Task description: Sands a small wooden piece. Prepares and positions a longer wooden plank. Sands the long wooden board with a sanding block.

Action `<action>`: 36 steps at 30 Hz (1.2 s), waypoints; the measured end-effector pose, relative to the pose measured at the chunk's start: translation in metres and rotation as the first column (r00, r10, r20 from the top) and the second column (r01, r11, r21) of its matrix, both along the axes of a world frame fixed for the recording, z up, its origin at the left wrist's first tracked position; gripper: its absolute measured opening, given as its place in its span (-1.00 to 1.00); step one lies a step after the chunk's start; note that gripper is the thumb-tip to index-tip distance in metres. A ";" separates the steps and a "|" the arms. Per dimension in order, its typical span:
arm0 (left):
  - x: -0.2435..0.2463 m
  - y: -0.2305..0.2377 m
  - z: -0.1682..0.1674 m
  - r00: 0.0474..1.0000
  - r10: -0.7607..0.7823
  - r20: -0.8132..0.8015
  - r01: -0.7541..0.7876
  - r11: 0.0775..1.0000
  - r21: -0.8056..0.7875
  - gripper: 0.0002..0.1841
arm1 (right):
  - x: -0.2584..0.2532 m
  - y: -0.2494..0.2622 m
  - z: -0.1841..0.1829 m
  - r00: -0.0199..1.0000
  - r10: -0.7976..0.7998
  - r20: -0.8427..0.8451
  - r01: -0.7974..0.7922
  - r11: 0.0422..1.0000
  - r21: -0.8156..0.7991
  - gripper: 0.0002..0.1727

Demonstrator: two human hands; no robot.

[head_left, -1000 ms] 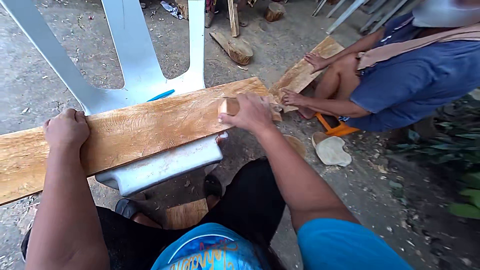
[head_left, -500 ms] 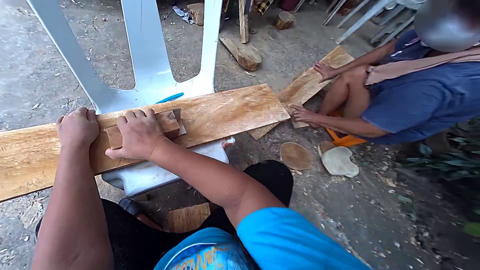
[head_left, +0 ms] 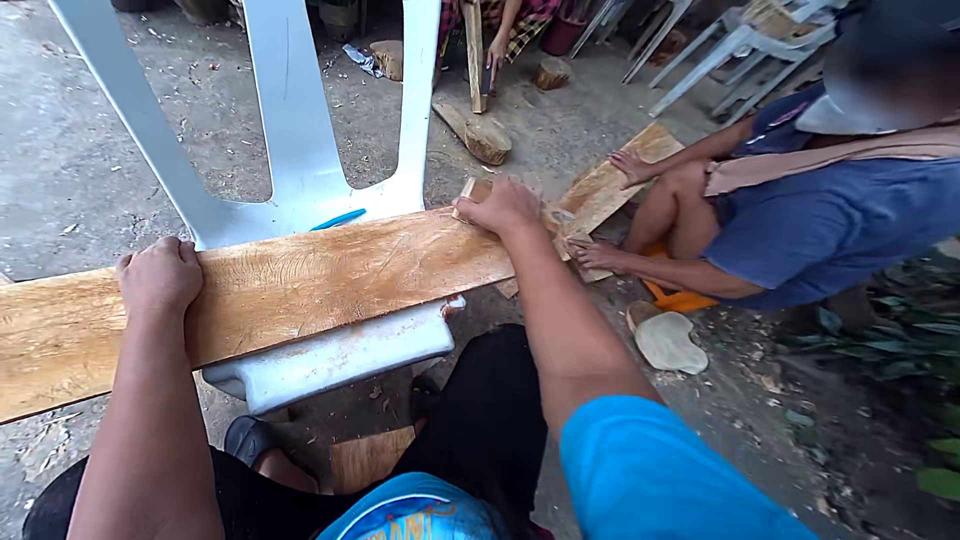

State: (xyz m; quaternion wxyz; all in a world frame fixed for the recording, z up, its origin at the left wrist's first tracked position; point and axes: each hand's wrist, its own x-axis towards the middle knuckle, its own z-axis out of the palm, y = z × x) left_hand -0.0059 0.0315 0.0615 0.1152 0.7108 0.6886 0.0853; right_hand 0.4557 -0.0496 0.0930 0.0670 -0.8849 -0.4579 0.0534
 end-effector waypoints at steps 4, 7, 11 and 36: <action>0.000 0.001 -0.003 1.000 -0.003 -0.014 0.003 1.000 0.001 -0.44 | -0.149 0.006 -0.007 0.905 0.424 0.018 -0.425 0.903 0.068 0.12; -0.003 0.001 -0.003 1.000 -0.011 -0.020 0.011 1.000 0.004 -0.45 | -0.261 0.011 -0.007 0.716 0.697 0.041 -0.696 0.710 0.107 0.05; -0.007 0.001 -0.004 1.000 -0.025 0.005 0.025 1.000 0.013 -0.45 | -0.265 0.013 0.012 0.661 0.747 -0.064 -0.747 0.664 0.027 -0.03; -0.005 -0.001 -0.003 1.000 -0.027 0.011 0.027 1.000 0.001 -0.45 | -0.247 -0.052 -0.006 0.602 0.798 0.006 -0.788 0.594 0.161 -0.13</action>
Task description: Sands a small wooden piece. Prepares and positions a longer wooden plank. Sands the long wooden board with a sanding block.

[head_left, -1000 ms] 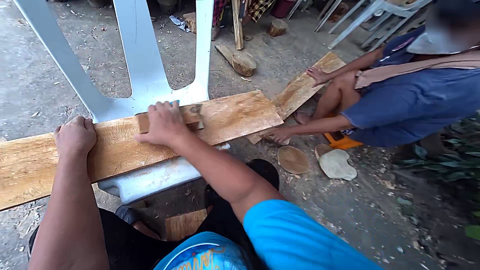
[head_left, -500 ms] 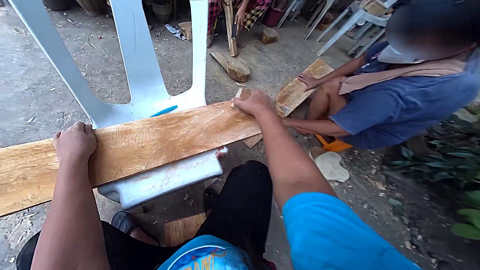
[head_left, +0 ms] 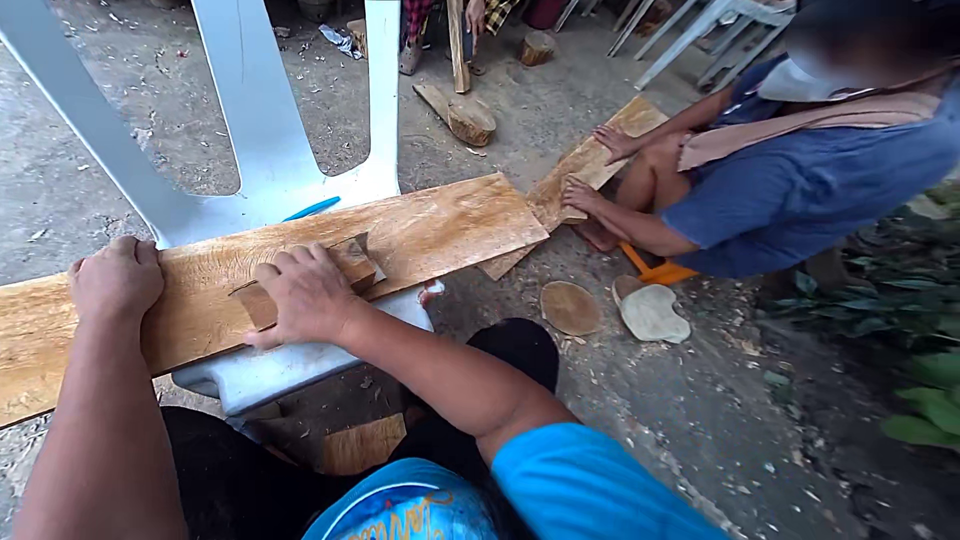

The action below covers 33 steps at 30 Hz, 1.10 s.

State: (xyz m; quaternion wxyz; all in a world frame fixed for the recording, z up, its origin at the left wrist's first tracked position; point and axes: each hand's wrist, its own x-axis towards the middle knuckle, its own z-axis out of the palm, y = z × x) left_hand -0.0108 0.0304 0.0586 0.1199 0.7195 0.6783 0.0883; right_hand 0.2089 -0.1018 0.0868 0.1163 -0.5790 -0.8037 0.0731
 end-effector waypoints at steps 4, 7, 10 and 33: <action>-0.004 0.003 -0.002 1.000 -0.007 0.015 0.007 1.000 0.011 -0.45 | 0.139 -0.028 0.000 0.940 -0.330 0.083 0.329 0.944 0.023 -0.06; -0.002 0.003 -0.002 1.000 0.012 0.015 -0.012 1.000 -0.004 -0.45 | 0.234 -0.044 -0.007 0.808 -0.556 0.193 0.568 0.823 -0.007 0.05; 0.004 -0.001 0.003 1.000 0.018 0.015 -0.017 1.000 -0.005 -0.44 | 0.267 -0.049 -0.008 0.746 -0.631 0.210 0.644 0.765 0.012 0.09; -0.030 0.033 -0.043 1.000 -0.006 0.020 0.004 0.997 0.083 -0.37 | 0.220 -0.051 -0.005 0.790 -0.595 0.148 0.604 0.796 -0.027 0.03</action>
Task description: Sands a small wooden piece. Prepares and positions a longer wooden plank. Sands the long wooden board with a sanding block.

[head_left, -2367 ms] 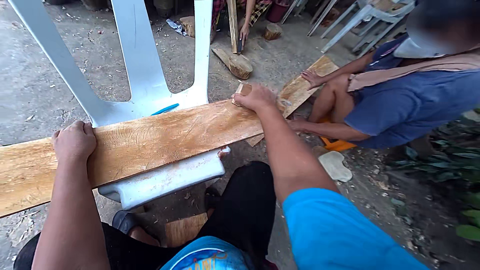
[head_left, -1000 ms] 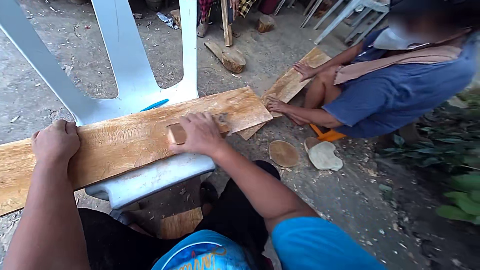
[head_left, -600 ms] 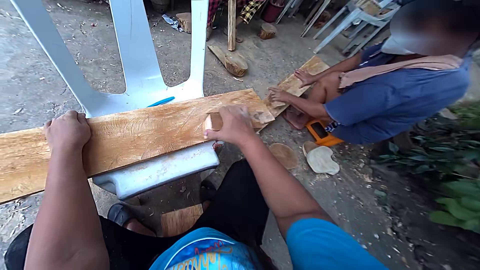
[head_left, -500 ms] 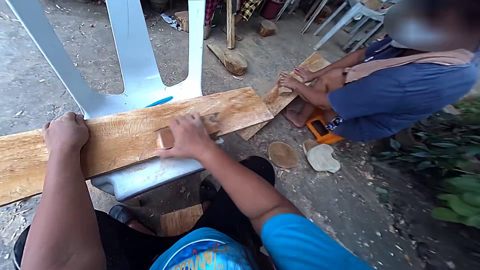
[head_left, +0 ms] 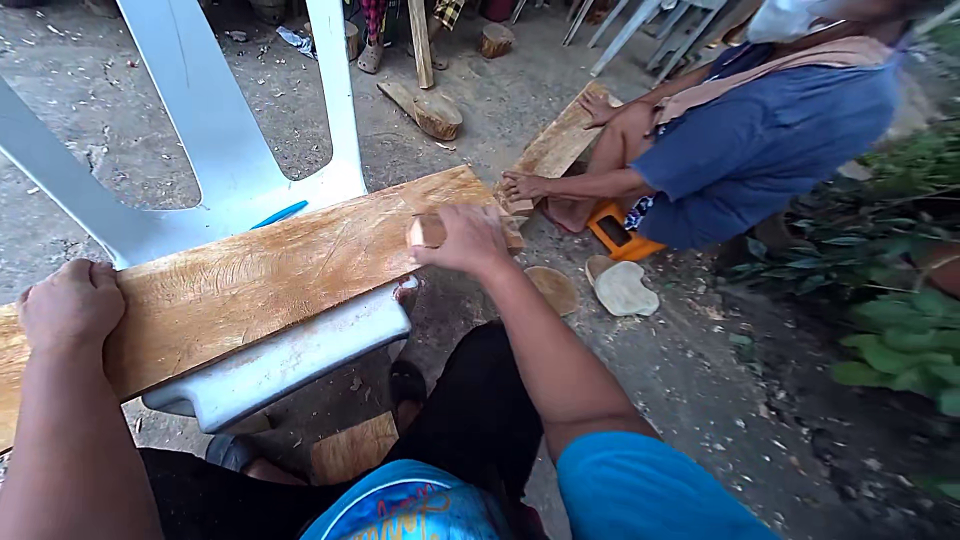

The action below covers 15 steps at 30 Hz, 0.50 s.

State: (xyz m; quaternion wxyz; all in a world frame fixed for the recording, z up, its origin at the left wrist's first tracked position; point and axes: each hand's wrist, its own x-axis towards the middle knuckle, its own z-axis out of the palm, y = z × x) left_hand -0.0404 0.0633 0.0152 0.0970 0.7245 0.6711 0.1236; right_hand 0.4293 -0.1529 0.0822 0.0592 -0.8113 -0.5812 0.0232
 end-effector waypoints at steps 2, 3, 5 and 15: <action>0.004 -0.002 0.004 1.000 0.012 0.004 -0.012 1.000 -0.012 -0.39 | 0.046 -0.004 0.002 0.974 -0.227 -0.023 0.225 0.973 -0.060 0.12; 0.006 -0.004 0.007 1.000 0.011 0.003 -0.011 1.000 -0.021 -0.40 | 0.063 -0.005 0.005 0.942 -0.332 -0.053 0.328 0.941 -0.082 0.13; 0.010 -0.008 0.012 1.000 0.003 0.000 -0.003 0.999 -0.038 -0.42 | 0.086 -0.011 0.009 0.857 -0.503 -0.116 0.498 0.864 -0.072 0.10; 0.015 -0.012 0.019 0.994 -0.073 0.082 0.076 0.996 -0.039 -0.39 | 0.075 -0.052 0.025 0.453 0.422 -0.785 0.757 0.282 0.589 -0.15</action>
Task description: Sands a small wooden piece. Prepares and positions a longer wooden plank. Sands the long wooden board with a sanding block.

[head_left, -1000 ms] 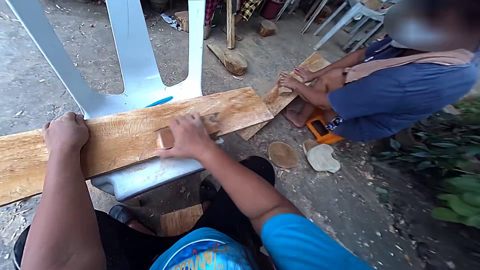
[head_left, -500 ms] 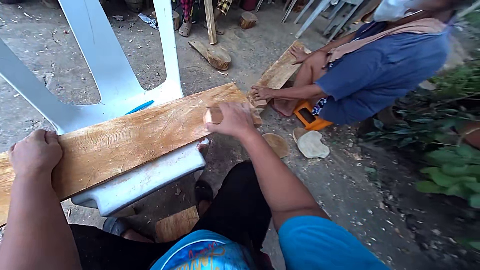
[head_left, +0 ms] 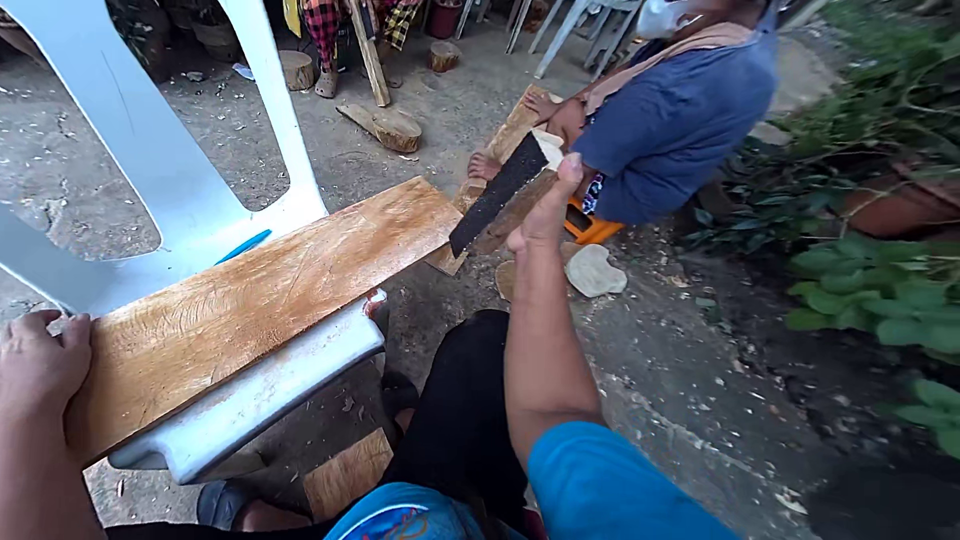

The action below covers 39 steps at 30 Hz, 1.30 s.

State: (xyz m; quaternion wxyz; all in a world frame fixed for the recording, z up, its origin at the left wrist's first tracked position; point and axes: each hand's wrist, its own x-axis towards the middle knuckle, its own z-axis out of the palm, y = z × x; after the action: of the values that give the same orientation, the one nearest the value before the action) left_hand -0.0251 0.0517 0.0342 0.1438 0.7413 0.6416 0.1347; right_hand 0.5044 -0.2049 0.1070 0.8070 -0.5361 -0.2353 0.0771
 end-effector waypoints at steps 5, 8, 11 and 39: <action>0.006 -0.009 -0.001 0.992 -0.113 -0.056 0.115 0.993 0.029 -0.17 | -0.004 0.001 0.009 0.947 0.283 -0.150 -0.187 0.869 0.459 -0.20; 0.025 -0.022 -0.001 0.972 -0.208 -0.107 0.213 0.976 0.043 -0.03 | 0.006 0.005 -0.004 0.879 0.443 -0.178 -0.295 0.798 0.525 0.02; 0.058 -0.044 -0.001 0.943 -0.315 -0.103 0.325 0.941 0.096 0.07 | 0.014 0.009 -0.016 0.815 0.561 -0.144 -0.428 0.751 0.504 0.19; -0.056 -0.013 0.003 0.988 0.151 -0.045 -0.151 0.988 -0.003 -0.31 | -0.107 0.074 0.013 0.524 0.488 0.698 -0.021 0.827 -0.562 0.05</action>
State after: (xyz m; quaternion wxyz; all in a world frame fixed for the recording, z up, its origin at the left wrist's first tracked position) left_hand -0.0809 0.0385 0.0371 0.1214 0.6928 0.6995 0.1267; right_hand 0.3970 -0.1307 0.1203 0.4189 -0.6511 -0.6329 -0.0017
